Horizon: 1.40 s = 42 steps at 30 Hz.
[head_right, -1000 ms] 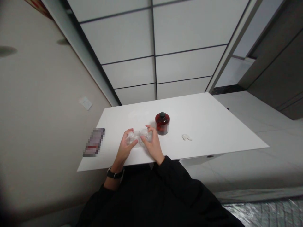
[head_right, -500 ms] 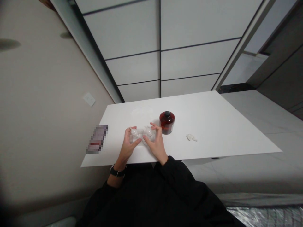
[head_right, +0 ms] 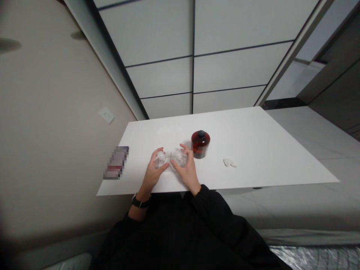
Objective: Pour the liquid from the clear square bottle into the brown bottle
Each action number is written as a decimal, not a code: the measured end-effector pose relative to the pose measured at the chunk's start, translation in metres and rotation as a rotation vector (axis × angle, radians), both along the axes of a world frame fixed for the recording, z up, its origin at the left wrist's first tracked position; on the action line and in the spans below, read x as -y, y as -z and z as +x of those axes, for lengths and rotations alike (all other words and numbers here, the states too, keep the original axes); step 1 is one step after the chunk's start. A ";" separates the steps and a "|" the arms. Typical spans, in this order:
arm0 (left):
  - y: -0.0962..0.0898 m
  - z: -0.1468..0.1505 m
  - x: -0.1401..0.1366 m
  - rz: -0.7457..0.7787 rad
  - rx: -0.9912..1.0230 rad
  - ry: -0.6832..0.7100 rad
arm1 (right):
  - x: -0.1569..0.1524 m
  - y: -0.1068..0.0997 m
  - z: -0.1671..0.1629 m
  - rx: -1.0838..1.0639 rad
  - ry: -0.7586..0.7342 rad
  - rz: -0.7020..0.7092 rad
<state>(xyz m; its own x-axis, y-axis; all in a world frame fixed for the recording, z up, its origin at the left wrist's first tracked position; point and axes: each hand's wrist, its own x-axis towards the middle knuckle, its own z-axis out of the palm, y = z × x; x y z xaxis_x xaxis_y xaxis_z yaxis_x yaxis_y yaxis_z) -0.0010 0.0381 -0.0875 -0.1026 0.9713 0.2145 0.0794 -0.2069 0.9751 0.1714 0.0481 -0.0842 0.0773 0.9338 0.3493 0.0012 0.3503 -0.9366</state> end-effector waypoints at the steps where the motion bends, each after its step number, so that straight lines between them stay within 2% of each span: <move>1: 0.000 0.000 0.000 0.000 0.000 -0.004 | 0.000 0.000 0.000 0.017 -0.002 0.004; 4: 0.002 0.001 0.000 0.007 0.009 -0.015 | 0.000 -0.001 0.001 0.094 -0.020 0.042; 8: 0.003 0.002 -0.001 0.006 -0.004 -0.005 | 0.000 -0.001 0.001 0.032 0.000 0.032; 16: 0.000 0.001 -0.001 0.017 -0.030 -0.020 | -0.001 0.000 0.001 0.046 0.001 0.037; 19: -0.001 0.002 0.000 0.014 -0.016 -0.032 | -0.001 -0.001 0.002 0.110 -0.015 0.059; 23: 0.000 0.003 0.000 0.021 -0.020 -0.017 | 0.000 -0.002 0.003 0.064 0.001 0.026; 27: 0.000 0.002 0.000 0.020 -0.036 -0.016 | -0.001 -0.001 0.002 0.112 -0.015 0.064; 30: 0.000 0.001 -0.001 0.033 -0.060 -0.006 | -0.001 -0.001 0.001 0.058 0.010 0.052; 37: -0.009 -0.001 0.002 0.063 -0.127 0.032 | 0.000 -0.002 0.002 0.092 0.025 0.034; 42: -0.023 0.002 0.004 0.122 -0.217 -0.094 | 0.002 -0.002 0.004 0.122 0.066 0.068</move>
